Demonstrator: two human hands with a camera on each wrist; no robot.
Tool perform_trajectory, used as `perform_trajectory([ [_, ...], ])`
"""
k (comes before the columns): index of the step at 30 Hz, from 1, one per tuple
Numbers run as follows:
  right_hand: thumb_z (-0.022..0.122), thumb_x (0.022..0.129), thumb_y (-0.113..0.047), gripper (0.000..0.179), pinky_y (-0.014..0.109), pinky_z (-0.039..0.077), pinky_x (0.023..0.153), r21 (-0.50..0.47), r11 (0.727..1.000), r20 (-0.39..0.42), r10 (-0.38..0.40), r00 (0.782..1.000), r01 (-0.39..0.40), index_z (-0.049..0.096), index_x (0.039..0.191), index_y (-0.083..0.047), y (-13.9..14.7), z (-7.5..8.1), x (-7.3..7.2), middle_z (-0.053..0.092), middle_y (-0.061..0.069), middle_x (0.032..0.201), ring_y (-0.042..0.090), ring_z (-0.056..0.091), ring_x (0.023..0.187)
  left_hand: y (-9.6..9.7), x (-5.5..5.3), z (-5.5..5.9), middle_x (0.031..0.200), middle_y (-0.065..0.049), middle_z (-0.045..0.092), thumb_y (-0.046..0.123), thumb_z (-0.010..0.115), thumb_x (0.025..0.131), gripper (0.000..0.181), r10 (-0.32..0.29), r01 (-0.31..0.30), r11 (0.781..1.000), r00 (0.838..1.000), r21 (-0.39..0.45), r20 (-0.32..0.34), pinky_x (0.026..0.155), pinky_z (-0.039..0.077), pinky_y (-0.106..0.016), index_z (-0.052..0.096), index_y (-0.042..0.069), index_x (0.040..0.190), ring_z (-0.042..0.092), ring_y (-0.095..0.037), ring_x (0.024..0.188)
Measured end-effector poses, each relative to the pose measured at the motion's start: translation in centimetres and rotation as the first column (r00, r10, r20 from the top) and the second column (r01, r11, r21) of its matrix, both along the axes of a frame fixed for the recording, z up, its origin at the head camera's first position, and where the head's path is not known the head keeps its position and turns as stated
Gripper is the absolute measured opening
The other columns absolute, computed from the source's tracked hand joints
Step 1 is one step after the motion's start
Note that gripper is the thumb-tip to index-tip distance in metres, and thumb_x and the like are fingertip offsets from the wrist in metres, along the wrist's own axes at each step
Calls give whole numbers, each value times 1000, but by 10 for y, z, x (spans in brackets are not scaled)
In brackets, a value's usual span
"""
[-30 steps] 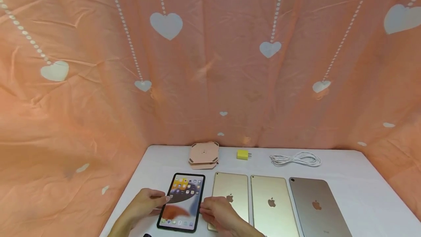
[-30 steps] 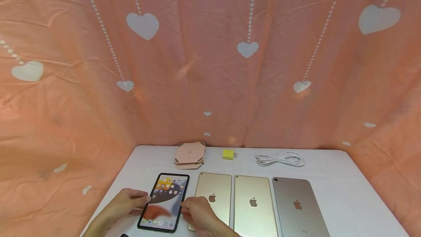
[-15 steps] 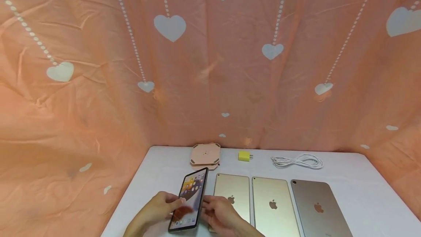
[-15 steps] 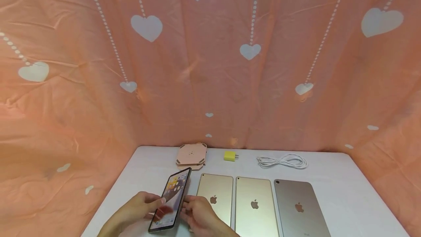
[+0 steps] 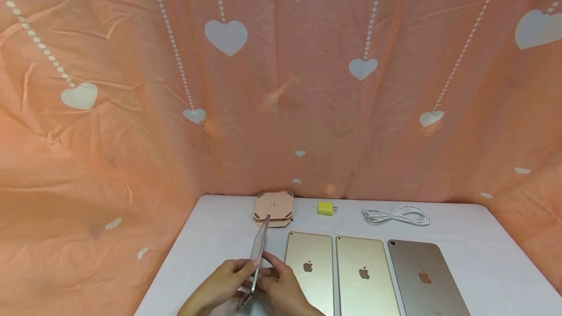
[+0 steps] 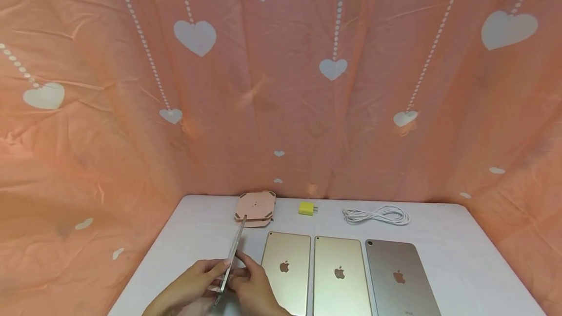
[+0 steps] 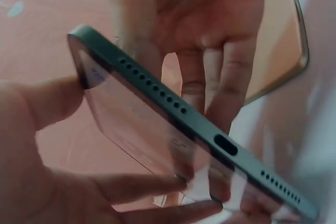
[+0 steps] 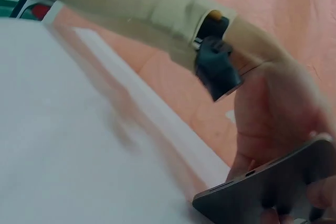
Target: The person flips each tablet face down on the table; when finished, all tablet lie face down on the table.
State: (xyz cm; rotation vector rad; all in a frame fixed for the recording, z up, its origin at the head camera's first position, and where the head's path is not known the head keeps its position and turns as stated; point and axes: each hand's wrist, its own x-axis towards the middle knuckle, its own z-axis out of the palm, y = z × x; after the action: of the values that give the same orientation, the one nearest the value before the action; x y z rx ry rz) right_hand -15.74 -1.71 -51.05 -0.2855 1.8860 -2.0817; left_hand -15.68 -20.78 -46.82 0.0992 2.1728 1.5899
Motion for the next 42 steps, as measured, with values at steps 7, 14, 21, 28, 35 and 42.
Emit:
perform_trajectory([
  [7,74,102,-16,55,55,64,98,158,987,-53,-13,998,21,59,151,3,1,-7,0,72,17,132,38,73,119,-15,0,-4,126,-12,77,34,46,118,58,-38,6,943,995,332,91,92,66,-36,56,-15,148,76,-19,109],
  [14,80,99,-35,65,63,58,106,438,899,-254,98,962,24,61,150,2,4,-14,3,60,25,150,48,64,132,-39,-6,-12,126,-7,79,19,43,119,45,-100,64,841,994,537,37,95,66,-33,58,-11,149,78,-19,114],
  [21,82,97,-44,65,43,62,105,709,691,-455,291,842,144,68,145,-2,8,-22,1,64,18,150,36,64,134,-63,-13,-34,129,-1,79,9,33,120,44,-163,89,702,986,707,38,100,63,-29,72,13,140,74,-11,117],
  [28,78,100,-46,61,36,61,105,752,598,-600,448,663,277,70,142,-2,17,-33,-3,64,15,147,30,64,130,-76,-20,-52,131,-4,78,13,40,120,42,-29,-66,752,991,656,134,103,63,-34,54,-7,153,74,-12,120],
  [35,76,102,-49,59,39,58,111,809,553,-504,477,720,200,69,144,-8,19,-25,-8,61,13,152,28,60,135,-67,-26,-53,130,-20,76,8,53,114,57,204,-227,921,973,316,105,94,67,-41,33,-24,156,77,-21,111],
  [42,78,99,-48,56,37,57,111,821,527,-504,488,712,219,73,138,-8,18,-27,-12,64,12,150,25,59,133,-44,-27,-45,112,-23,80,-2,66,102,32,380,-402,908,909,-119,-170,76,66,-35,70,-18,129,76,-23,97],
])
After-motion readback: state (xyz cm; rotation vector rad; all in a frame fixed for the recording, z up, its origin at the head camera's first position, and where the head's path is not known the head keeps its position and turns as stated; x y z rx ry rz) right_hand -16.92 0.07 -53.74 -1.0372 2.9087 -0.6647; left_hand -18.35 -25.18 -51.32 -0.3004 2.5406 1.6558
